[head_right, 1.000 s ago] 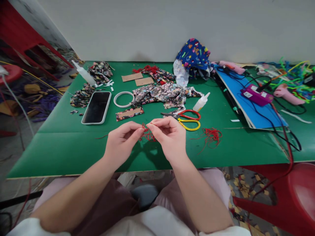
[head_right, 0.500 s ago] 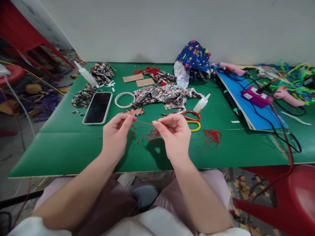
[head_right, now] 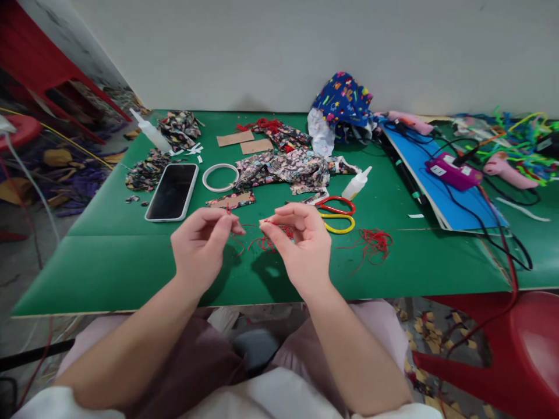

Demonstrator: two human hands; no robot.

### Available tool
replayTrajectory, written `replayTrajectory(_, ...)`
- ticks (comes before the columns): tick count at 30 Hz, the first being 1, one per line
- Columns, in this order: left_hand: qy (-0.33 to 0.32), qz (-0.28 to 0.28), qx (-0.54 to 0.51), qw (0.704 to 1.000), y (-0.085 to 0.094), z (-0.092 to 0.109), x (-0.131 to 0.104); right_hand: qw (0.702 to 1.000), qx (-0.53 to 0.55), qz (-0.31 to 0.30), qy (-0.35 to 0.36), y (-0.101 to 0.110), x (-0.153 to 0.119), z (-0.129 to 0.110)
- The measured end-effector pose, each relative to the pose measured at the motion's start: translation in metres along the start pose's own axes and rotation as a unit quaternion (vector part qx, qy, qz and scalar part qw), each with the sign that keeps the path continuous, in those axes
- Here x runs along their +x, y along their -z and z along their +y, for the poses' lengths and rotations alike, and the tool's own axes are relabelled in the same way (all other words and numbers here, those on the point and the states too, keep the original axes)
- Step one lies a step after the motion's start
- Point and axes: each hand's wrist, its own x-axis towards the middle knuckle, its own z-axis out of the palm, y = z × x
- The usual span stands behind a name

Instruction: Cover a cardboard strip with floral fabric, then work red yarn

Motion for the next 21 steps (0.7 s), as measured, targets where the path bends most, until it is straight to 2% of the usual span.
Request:
replayTrajectory(2,0.003,-0.055,0.019,0.998,-0.0007,0.0028,-0.0066,1.000,-0.012,-0.020,-0.007,-0.0008,-0.0023,-0.0021)
replayTrajectory(4,-0.017,-0.083,0.054,0.995,-0.0012,0.0043,-0.0108,0.999,-0.020,-0.036,-0.013,-0.0013,-0.0039,-0.0038)
replayTrajectory(10,-0.163,-0.100,0.157,0.969,-0.0034,0.0077,-0.0105,0.999,0.000,-0.044,-0.032,-0.0034,-0.0052,-0.0054)
replayTrajectory(13,-0.212,-0.108,0.182,0.954,-0.0042,0.0091,-0.0091,0.998,0.002,-0.047,-0.042,-0.0036,-0.0055,-0.0058)
replayTrajectory(21,-0.228,-0.172,0.177,0.942,0.0019,0.0050,-0.0067,0.997,-0.002,-0.061,-0.037,-0.0003,-0.0043,-0.0062)
